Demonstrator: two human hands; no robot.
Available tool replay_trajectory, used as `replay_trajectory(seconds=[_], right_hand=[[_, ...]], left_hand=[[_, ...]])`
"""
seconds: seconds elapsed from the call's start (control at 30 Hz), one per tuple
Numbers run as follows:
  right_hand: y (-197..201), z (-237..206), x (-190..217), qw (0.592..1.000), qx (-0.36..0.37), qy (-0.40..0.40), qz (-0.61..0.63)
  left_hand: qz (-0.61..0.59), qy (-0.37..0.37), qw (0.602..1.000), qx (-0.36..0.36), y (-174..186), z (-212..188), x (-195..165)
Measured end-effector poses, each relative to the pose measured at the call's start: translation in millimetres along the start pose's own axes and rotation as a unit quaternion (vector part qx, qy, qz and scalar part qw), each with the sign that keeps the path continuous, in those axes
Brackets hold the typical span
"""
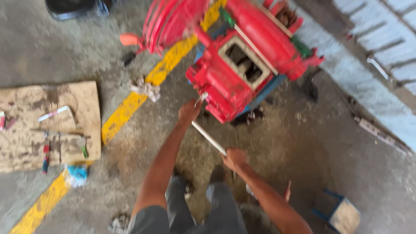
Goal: The person uses a long metal bar to turn a bolt on the front of a red engine block. Another person stands nearby and occasionally assists by holding a tool inside the engine. The camera is very shaky throughout the process.
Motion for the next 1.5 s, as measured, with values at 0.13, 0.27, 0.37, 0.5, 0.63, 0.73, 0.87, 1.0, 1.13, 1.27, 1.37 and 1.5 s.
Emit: replay_trajectory(seconds=[0.13,0.27,0.37,0.5,0.63,0.73,0.87,1.0,1.13,1.27,1.37,1.5], right_hand=[[-7,-22,-4,1.000,0.003,0.023,0.018],[-29,-60,-25,0.999,0.041,0.003,0.009],[-39,-67,-42,1.000,0.014,-0.005,0.025],[-58,-49,-65,0.999,0.006,-0.026,0.025],[-63,-45,-64,1.000,0.007,0.008,0.009],[-50,-67,-65,0.997,0.068,-0.021,0.034],[-19,-79,-74,0.997,0.044,-0.043,0.055],[-34,-61,-94,0.993,-0.019,-0.116,0.027],[-58,-49,-88,0.990,-0.073,-0.116,0.036],[-29,-54,-73,0.981,-0.185,-0.038,0.045],[-24,-58,-71,0.987,-0.159,-0.028,-0.005],[-21,-55,-64,0.980,-0.196,-0.017,0.009]], left_hand=[[-0.017,0.012,0.999,-0.045,0,-18,18],[-0.076,0.070,0.993,-0.052,-14,-51,36],[-0.055,0.071,0.995,-0.047,-28,-73,25],[-0.051,0.049,0.996,-0.048,-50,-79,5],[-0.112,0.067,0.991,-0.035,-65,-75,16],[-0.112,0.101,0.988,0.019,-82,-71,31],[-0.139,0.144,0.977,0.073,-101,-62,36],[-0.174,0.334,0.918,0.124,-115,-81,61],[-0.436,0.452,0.770,0.113,-116,-117,60],[-0.428,0.532,0.727,0.063,-108,-149,67],[-0.422,0.540,0.727,0.048,-106,-150,65],[-0.406,0.510,0.755,0.070,-106,-143,66]])
Point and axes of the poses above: each hand's wrist, its own z-axis towards the middle knuckle, its own y-axis out of the back of the hand, x = y × z, the point moved 10 cm from there along z, towards the middle knuckle, and after that the axes turned 15 degrees about -x, right-handed, at the moved point
